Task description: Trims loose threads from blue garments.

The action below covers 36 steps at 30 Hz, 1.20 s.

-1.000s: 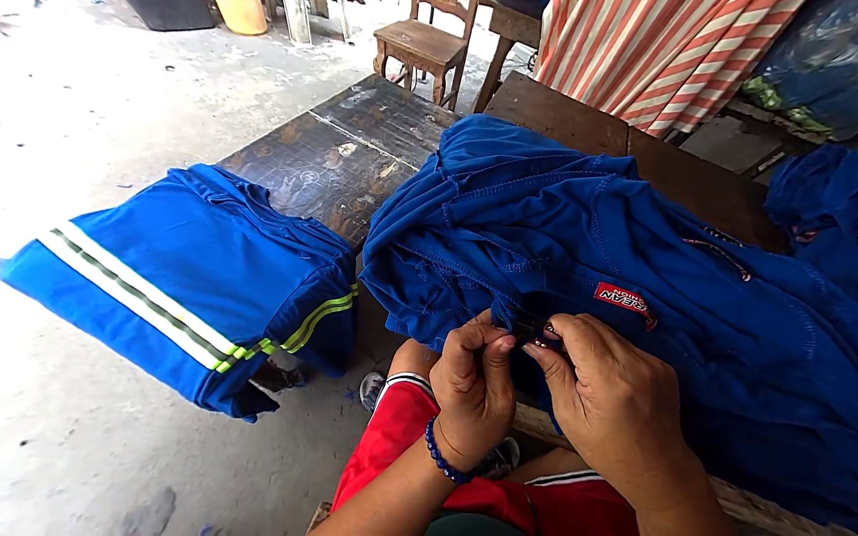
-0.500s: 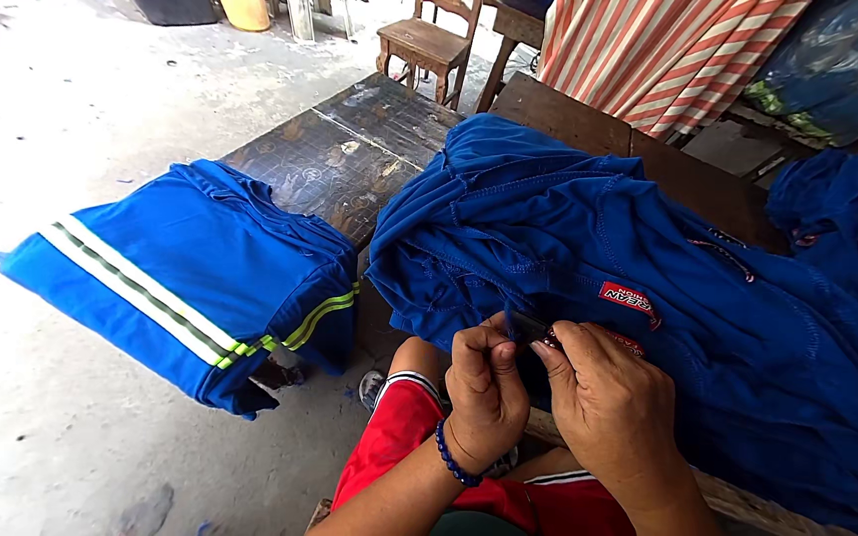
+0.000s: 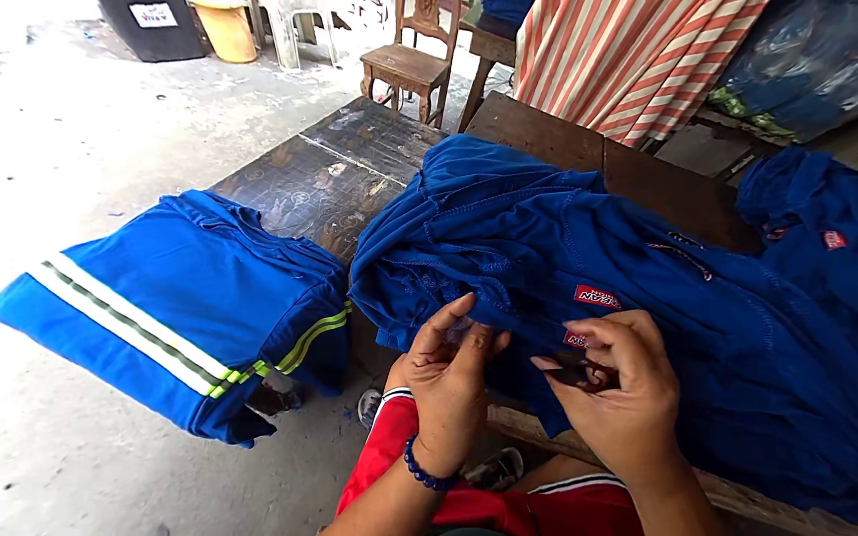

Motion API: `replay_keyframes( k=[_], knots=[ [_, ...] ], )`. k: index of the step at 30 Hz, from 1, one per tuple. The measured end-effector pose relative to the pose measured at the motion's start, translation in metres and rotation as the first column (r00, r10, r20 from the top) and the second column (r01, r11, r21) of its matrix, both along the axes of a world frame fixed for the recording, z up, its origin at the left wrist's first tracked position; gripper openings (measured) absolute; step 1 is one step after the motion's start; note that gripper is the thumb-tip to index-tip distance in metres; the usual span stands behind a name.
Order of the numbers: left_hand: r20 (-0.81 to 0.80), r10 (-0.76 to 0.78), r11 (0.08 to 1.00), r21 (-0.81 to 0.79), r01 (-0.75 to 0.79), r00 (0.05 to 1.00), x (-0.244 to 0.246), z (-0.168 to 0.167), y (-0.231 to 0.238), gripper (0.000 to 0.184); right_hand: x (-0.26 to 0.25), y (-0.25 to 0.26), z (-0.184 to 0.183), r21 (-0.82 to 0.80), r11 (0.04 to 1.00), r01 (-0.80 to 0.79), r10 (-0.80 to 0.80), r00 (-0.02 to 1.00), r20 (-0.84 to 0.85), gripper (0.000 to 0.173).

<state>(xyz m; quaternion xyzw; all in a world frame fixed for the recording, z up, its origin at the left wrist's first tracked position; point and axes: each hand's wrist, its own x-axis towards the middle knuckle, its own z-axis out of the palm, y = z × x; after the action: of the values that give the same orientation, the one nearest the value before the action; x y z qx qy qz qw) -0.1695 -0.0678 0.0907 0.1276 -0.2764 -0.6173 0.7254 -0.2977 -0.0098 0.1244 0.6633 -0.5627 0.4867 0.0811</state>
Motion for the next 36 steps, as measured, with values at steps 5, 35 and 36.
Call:
replay_keyframes(
  k=[5,35,36],
  knots=[
    [0.229,0.302,0.934,-0.265,-0.239,0.925,0.0,0.002,-0.022,0.014,0.001,0.0,0.006,-0.094,0.989,0.117,-0.136,0.963,-0.234,0.016],
    [0.644,0.095,0.869,-0.426,0.252,0.759,0.024,0.013,-0.061,0.009,-0.04,-0.041,0.052,0.279,0.952,-0.122,0.022,0.942,0.335,0.018],
    [0.64,0.051,0.88,-0.391,0.268,0.767,0.026,0.013,-0.061,0.012,-0.039,-0.041,0.051,0.279,0.953,-0.121,0.022,0.942,0.336,0.018]
  ],
)
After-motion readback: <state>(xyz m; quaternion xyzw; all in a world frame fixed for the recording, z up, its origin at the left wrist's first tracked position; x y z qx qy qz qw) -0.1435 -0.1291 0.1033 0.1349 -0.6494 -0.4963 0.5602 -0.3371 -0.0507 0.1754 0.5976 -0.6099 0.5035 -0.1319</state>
